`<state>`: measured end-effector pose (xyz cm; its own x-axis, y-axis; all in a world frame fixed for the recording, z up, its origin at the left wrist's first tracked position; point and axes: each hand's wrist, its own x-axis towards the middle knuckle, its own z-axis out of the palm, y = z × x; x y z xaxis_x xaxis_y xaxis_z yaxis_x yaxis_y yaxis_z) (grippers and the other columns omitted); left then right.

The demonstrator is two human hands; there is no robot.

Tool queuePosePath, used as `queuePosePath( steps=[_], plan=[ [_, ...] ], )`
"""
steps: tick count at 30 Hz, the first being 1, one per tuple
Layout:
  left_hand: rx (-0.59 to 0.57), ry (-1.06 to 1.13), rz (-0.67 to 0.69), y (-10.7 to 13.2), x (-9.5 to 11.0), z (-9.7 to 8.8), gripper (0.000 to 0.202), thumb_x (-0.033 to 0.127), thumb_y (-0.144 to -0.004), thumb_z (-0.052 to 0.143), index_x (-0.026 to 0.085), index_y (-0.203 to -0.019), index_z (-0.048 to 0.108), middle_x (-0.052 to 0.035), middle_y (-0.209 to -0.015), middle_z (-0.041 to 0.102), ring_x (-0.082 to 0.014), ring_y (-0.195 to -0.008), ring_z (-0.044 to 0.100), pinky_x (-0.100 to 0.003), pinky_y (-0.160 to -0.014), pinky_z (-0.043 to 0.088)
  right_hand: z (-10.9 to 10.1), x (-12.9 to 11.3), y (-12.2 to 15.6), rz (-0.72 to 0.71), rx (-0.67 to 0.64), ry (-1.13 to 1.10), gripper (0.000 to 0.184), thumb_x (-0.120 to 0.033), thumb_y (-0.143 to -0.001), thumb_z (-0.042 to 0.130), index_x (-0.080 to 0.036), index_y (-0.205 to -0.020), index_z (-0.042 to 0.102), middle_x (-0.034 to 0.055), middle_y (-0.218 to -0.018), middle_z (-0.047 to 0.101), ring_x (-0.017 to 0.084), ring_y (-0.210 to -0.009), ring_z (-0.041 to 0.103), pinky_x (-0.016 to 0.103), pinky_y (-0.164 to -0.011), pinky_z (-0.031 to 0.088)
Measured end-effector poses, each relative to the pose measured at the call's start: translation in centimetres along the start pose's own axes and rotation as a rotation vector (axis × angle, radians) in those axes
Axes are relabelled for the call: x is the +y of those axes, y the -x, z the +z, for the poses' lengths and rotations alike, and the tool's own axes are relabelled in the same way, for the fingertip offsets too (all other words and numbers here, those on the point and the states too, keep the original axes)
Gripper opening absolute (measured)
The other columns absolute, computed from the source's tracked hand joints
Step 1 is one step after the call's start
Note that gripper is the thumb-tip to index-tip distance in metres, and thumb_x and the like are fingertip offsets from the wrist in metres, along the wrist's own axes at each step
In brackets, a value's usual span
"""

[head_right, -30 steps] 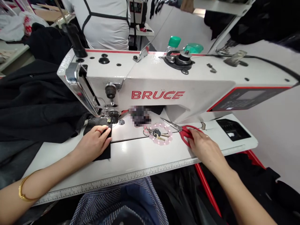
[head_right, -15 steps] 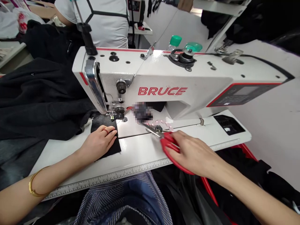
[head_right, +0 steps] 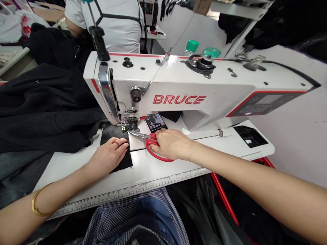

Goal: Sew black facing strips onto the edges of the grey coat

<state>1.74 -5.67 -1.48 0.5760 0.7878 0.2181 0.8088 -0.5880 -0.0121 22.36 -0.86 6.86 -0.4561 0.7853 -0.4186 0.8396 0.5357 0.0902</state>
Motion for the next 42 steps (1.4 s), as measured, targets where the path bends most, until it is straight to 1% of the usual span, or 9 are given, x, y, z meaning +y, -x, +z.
queuePosePath(
  steps=[5, 15, 21, 24, 27, 31, 35, 38, 42],
  plan=[
    [0.004, 0.020, -0.007, 0.0, 0.0, -0.1, 0.020, 0.018, -0.086, 0.042, 0.012, -0.089, 0.060, -0.0117, -0.099, 0.059, -0.0200, -0.085, 0.052, -0.032, -0.072, 0.048, 0.4, 0.1, -0.5, -0.002, 0.012, 0.021, 0.041, -0.045, -0.084, 0.030, -0.013, -0.085, 0.055, 0.0126, -0.089, 0.063, 0.024, -0.074, 0.062, 0.030, -0.058, 0.041],
    [-0.003, 0.028, -0.019, 0.1, 0.0, 0.0, 0.023, 0.018, -0.087, 0.039, 0.012, -0.091, 0.061, -0.0119, -0.100, 0.059, -0.0200, -0.085, 0.052, -0.033, -0.071, 0.049, 0.1, -0.3, -0.9, 0.008, 0.003, 0.030, 0.040, -0.045, -0.084, 0.033, -0.013, -0.089, 0.056, 0.0121, -0.082, 0.063, 0.024, -0.072, 0.062, 0.030, -0.058, 0.042],
    [0.009, 0.000, -0.008, 0.1, 0.0, -0.1, 0.021, 0.017, -0.085, 0.042, 0.011, -0.089, 0.061, -0.0116, -0.098, 0.059, -0.0204, -0.084, 0.052, -0.031, -0.069, 0.047, 0.3, -0.4, -1.0, 0.006, 0.049, 0.072, 0.036, -0.042, -0.085, 0.036, -0.013, -0.091, 0.056, 0.0122, -0.087, 0.062, 0.025, -0.072, 0.062, 0.031, -0.058, 0.043],
    [0.035, -0.010, 0.002, 0.1, -0.1, 0.0, 0.020, 0.018, -0.085, 0.042, 0.012, -0.088, 0.061, -0.0113, -0.097, 0.059, -0.0205, -0.084, 0.052, -0.030, -0.069, 0.047, 0.8, -0.2, -0.3, 0.012, 0.070, 0.084, 0.036, -0.042, -0.085, 0.037, -0.012, -0.093, 0.055, 0.0123, -0.089, 0.061, 0.024, -0.071, 0.061, 0.031, -0.059, 0.044],
    [0.114, -0.043, 0.051, 0.1, -0.2, 0.0, 0.019, 0.016, -0.084, 0.043, 0.012, -0.085, 0.062, -0.0106, -0.094, 0.060, -0.0203, -0.082, 0.052, -0.030, -0.069, 0.048, 2.2, 0.6, 1.9, 0.005, 0.116, 0.061, 0.034, -0.042, -0.084, 0.041, -0.012, -0.093, 0.055, 0.0116, -0.090, 0.060, 0.023, -0.075, 0.060, 0.030, -0.063, 0.044],
    [0.227, -0.063, 0.103, 0.0, -0.4, 0.5, 0.024, 0.016, -0.084, 0.039, 0.010, -0.083, 0.063, -0.0110, -0.090, 0.062, -0.0207, -0.078, 0.053, -0.032, -0.068, 0.049, 5.7, 3.2, 6.5, 0.073, 0.172, -0.079, 0.028, -0.036, -0.084, 0.041, -0.014, -0.094, 0.054, 0.0094, -0.097, 0.058, 0.018, -0.078, 0.059, 0.027, -0.063, 0.045],
    [0.280, -0.055, 0.106, -0.1, -0.6, 1.0, 0.031, 0.020, -0.087, 0.035, 0.008, -0.087, 0.063, -0.0116, -0.088, 0.063, -0.0220, -0.080, 0.054, -0.032, -0.063, 0.049, 10.1, 7.7, 10.4, 0.351, 0.313, -0.195, 0.029, -0.035, -0.085, 0.038, -0.013, -0.096, 0.054, 0.0087, -0.095, 0.058, 0.018, -0.077, 0.059, 0.029, -0.067, 0.046],
    [0.269, -0.057, 0.095, -0.1, -0.7, 1.1, 0.030, 0.023, -0.087, 0.035, 0.010, -0.088, 0.063, -0.0097, -0.088, 0.063, -0.0210, -0.079, 0.055, -0.030, -0.060, 0.049, 12.8, 11.5, 11.6, 0.452, 0.393, -0.272, 0.033, -0.040, -0.083, 0.040, -0.016, -0.099, 0.056, 0.0084, -0.098, 0.060, 0.021, -0.081, 0.060, 0.031, -0.070, 0.047],
    [0.218, -0.023, 0.075, 0.0, -0.9, 1.0, 0.026, 0.024, -0.087, 0.038, 0.012, -0.087, 0.062, -0.0073, -0.090, 0.062, -0.0190, -0.080, 0.055, -0.029, -0.062, 0.049, 14.2, 15.9, 10.9, 0.404, 0.405, -0.319, 0.038, -0.041, -0.081, 0.042, -0.018, -0.108, 0.055, 0.0082, -0.108, 0.057, 0.023, -0.092, 0.058, 0.034, -0.079, 0.046]
  ],
)
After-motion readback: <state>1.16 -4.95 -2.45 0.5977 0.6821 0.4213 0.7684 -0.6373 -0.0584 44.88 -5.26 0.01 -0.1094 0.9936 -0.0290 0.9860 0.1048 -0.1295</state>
